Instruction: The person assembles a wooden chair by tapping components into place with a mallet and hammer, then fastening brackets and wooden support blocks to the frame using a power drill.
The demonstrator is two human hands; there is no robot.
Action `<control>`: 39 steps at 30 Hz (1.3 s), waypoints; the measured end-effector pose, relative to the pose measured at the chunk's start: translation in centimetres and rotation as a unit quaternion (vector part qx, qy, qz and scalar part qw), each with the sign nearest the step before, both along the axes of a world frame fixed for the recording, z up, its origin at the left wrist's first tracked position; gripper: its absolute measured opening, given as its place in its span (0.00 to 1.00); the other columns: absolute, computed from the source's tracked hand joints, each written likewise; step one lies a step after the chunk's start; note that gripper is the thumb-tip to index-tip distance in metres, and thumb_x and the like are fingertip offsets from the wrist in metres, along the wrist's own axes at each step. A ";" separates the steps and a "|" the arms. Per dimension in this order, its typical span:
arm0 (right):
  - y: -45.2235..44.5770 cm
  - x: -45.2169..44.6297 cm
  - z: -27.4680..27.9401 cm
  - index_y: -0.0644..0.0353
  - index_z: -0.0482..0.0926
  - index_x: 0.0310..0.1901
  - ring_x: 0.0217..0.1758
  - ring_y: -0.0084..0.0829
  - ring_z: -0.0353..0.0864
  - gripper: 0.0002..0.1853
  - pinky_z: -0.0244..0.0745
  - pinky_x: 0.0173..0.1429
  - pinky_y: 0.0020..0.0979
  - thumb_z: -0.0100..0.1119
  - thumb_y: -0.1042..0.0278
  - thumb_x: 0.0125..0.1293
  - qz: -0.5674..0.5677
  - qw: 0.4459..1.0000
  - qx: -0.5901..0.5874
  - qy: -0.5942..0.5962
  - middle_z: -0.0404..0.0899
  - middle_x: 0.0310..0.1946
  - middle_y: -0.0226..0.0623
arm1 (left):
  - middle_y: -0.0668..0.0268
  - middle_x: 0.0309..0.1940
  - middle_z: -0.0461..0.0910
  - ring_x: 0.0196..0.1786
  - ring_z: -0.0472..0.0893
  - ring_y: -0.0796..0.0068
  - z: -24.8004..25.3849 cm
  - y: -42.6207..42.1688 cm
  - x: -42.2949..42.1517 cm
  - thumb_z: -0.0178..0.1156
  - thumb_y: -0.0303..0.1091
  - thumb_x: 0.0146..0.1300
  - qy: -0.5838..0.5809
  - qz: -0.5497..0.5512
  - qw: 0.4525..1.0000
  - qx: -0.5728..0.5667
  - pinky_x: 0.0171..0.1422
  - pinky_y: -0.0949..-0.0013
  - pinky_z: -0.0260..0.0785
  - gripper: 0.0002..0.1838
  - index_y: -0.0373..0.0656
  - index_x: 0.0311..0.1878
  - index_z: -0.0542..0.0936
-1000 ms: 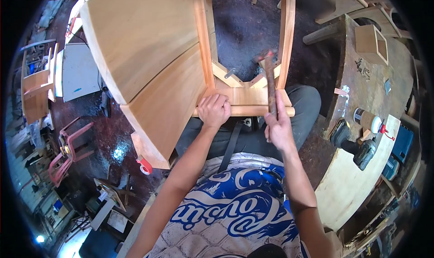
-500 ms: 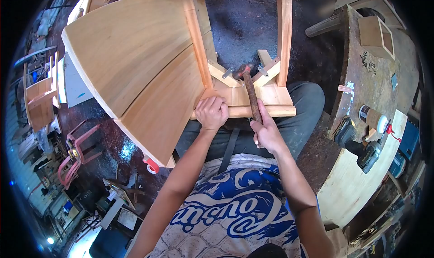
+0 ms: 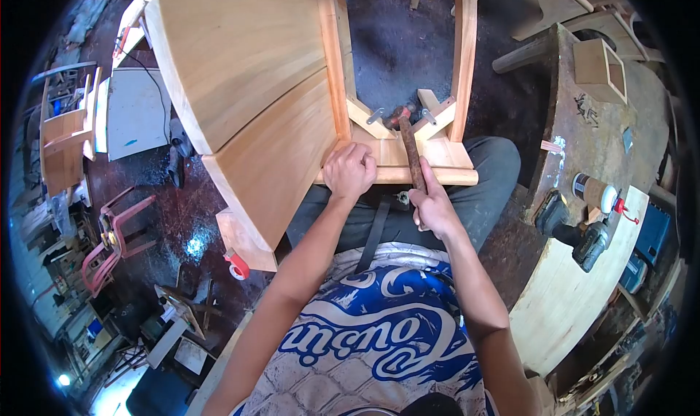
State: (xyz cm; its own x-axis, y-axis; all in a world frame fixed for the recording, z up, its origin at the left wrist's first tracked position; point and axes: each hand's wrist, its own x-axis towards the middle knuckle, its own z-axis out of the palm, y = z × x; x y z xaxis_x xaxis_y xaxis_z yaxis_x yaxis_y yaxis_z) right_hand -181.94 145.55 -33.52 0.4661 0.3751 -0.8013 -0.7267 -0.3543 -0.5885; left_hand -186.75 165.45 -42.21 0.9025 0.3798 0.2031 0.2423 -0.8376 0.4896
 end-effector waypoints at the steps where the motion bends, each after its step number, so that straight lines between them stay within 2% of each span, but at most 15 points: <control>1: -0.1 0.0 -0.1 0.51 0.40 0.85 0.16 0.25 0.69 0.44 0.66 0.17 0.32 0.50 0.74 0.72 0.006 1.000 -0.001 -0.007 0.75 0.26 0.36 | 0.66 0.27 0.84 0.32 0.84 0.59 0.2 0.1 0.2 0.61 0.31 0.52 0.037 0.013 0.999 -0.025 0.41 0.56 0.74 0.05 0.49 0.31 0.86; 6: -0.5 0.6 0.3 0.51 0.41 0.85 0.17 0.25 0.69 0.44 0.65 0.18 0.32 0.50 0.74 0.70 0.000 1.000 0.004 0.007 0.74 0.27 0.34 | 0.63 0.32 0.88 0.38 0.87 0.55 1.3 0.2 1.3 0.61 0.37 0.56 0.166 0.053 0.982 -0.069 0.49 0.54 0.77 0.11 0.52 0.40 0.89; 8: -0.6 0.5 0.0 0.52 0.41 0.85 0.17 0.26 0.69 0.44 0.66 0.20 0.31 0.50 0.74 0.70 -0.004 1.000 0.018 -0.005 0.74 0.27 0.35 | 0.62 0.36 0.89 0.44 0.88 0.54 1.8 0.5 2.1 0.60 0.41 0.59 0.245 0.103 0.954 -0.140 0.54 0.54 0.78 0.14 0.55 0.45 0.90; 11: -0.9 0.5 -0.5 0.50 0.43 0.84 0.16 0.24 0.67 0.45 0.63 0.19 0.29 0.51 0.77 0.68 -0.015 1.000 0.020 -0.004 0.70 0.26 0.32 | 0.61 0.39 0.90 0.46 0.88 0.54 2.1 0.2 2.0 0.60 0.42 0.60 0.258 0.084 0.955 -0.117 0.55 0.53 0.78 0.15 0.56 0.47 0.89; 18: -0.5 0.4 1.2 0.47 0.43 0.85 0.14 0.22 0.66 0.43 0.63 0.17 0.29 0.49 0.76 0.72 -0.038 0.998 0.006 -0.046 0.73 0.28 0.33 | 0.59 0.38 0.89 0.46 0.87 0.50 2.6 -0.5 1.8 0.60 0.42 0.61 0.223 0.091 0.967 -0.087 0.55 0.51 0.78 0.13 0.54 0.43 0.90; 20: -0.9 0.8 2.6 0.53 0.42 0.84 0.18 0.22 0.70 0.42 0.69 0.22 0.30 0.49 0.76 0.73 -0.052 0.992 -0.019 -0.111 0.82 0.45 0.45 | 0.57 0.37 0.89 0.44 0.87 0.47 2.5 -0.5 1.7 0.60 0.42 0.61 0.208 0.094 0.970 -0.085 0.53 0.49 0.78 0.12 0.53 0.41 0.90; 23: -1.4 1.1 1.6 0.59 0.44 0.84 0.75 0.40 0.68 0.40 0.62 0.76 0.34 0.48 0.79 0.73 -0.103 0.947 -0.026 -0.303 0.62 0.77 0.54 | 0.56 0.37 0.88 0.41 0.87 0.47 2.8 -0.4 1.7 0.60 0.42 0.60 0.207 0.087 0.970 -0.090 0.51 0.48 0.77 0.12 0.51 0.40 0.89; 25: -1.5 1.9 1.8 0.51 0.44 0.84 0.51 0.28 0.61 0.40 0.58 0.51 0.28 0.46 0.81 0.74 -0.137 0.907 -0.029 -0.396 0.68 0.65 0.47 | 0.58 0.36 0.88 0.40 0.87 0.49 2.2 -0.2 1.7 0.60 0.40 0.58 0.192 0.083 0.975 -0.076 0.48 0.49 0.78 0.11 0.52 0.38 0.89; 28: -1.0 2.6 2.2 0.45 0.43 0.85 0.19 0.15 0.67 0.41 0.66 0.20 0.21 0.45 0.81 0.76 -0.171 0.894 -0.031 -0.412 0.78 0.56 0.44 | 0.58 0.37 0.88 0.39 0.87 0.50 2.0 -0.2 1.8 0.60 0.39 0.57 0.177 0.079 0.979 -0.070 0.47 0.49 0.78 0.11 0.51 0.38 0.89; 29: -0.8 2.4 1.6 0.46 0.43 0.85 0.19 0.16 0.67 0.41 0.67 0.20 0.21 0.45 0.81 0.76 -0.165 0.885 -0.059 -0.431 0.78 0.57 0.45 | 0.56 0.38 0.88 0.39 0.87 0.48 2.1 -0.2 1.6 0.61 0.40 0.58 0.178 0.077 0.978 -0.078 0.48 0.49 0.77 0.11 0.51 0.38 0.89; 32: 1.0 0.2 -1.1 0.59 0.41 0.84 0.70 0.47 0.75 0.43 0.70 0.72 0.38 0.46 0.82 0.70 -0.041 0.846 -0.110 -0.520 0.68 0.71 0.57 | 0.57 0.37 0.88 0.40 0.87 0.49 2.3 -0.1 1.7 0.60 0.39 0.59 0.174 0.074 0.979 -0.069 0.48 0.49 0.77 0.10 0.50 0.37 0.89; 33: 1.2 0.5 0.0 0.54 0.42 0.84 0.44 0.34 0.73 0.44 0.68 0.45 0.33 0.48 0.81 0.70 -0.013 0.963 -0.072 -0.258 0.72 0.51 0.45 | 0.57 0.37 0.88 0.40 0.87 0.49 2.1 0.0 1.6 0.60 0.39 0.59 0.174 0.075 0.979 -0.071 0.48 0.49 0.77 0.10 0.50 0.37 0.89; 34: 1.2 1.0 1.2 0.49 0.42 0.85 0.17 0.22 0.70 0.45 0.66 0.18 0.27 0.51 0.79 0.70 0.016 0.999 -0.027 0.025 0.76 0.30 0.33 | 0.58 0.37 0.88 0.40 0.87 0.50 1.6 0.1 1.5 0.60 0.39 0.58 0.157 0.081 0.982 -0.071 0.49 0.49 0.77 0.10 0.50 0.37 0.88; 37: -0.5 2.7 0.6 0.47 0.45 0.84 0.15 0.22 0.67 0.46 0.61 0.16 0.27 0.53 0.77 0.68 -0.066 0.997 0.001 0.036 0.69 0.24 0.29 | 0.60 0.36 0.88 0.40 0.86 0.51 0.6 0.0 0.9 0.60 0.38 0.58 0.130 0.074 0.986 -0.066 0.49 0.50 0.76 0.10 0.49 0.36 0.88; 39: -0.9 1.9 0.9 0.47 0.45 0.84 0.15 0.22 0.67 0.45 0.61 0.16 0.27 0.53 0.77 0.68 -0.058 0.998 -0.009 0.012 0.70 0.24 0.29 | 0.60 0.36 0.88 0.40 0.86 0.52 0.4 -0.1 0.8 0.60 0.37 0.57 0.124 0.067 0.988 -0.062 0.50 0.51 0.76 0.09 0.49 0.36 0.88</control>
State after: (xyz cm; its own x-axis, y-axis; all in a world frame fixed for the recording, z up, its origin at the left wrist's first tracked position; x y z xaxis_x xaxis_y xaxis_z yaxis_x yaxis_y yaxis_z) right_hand -180.07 144.69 -32.64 0.4864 0.3053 -0.8187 -0.7771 -0.2772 -0.5651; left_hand -185.98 165.33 -41.79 0.8585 0.5077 -0.0725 0.4722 -0.7273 0.4980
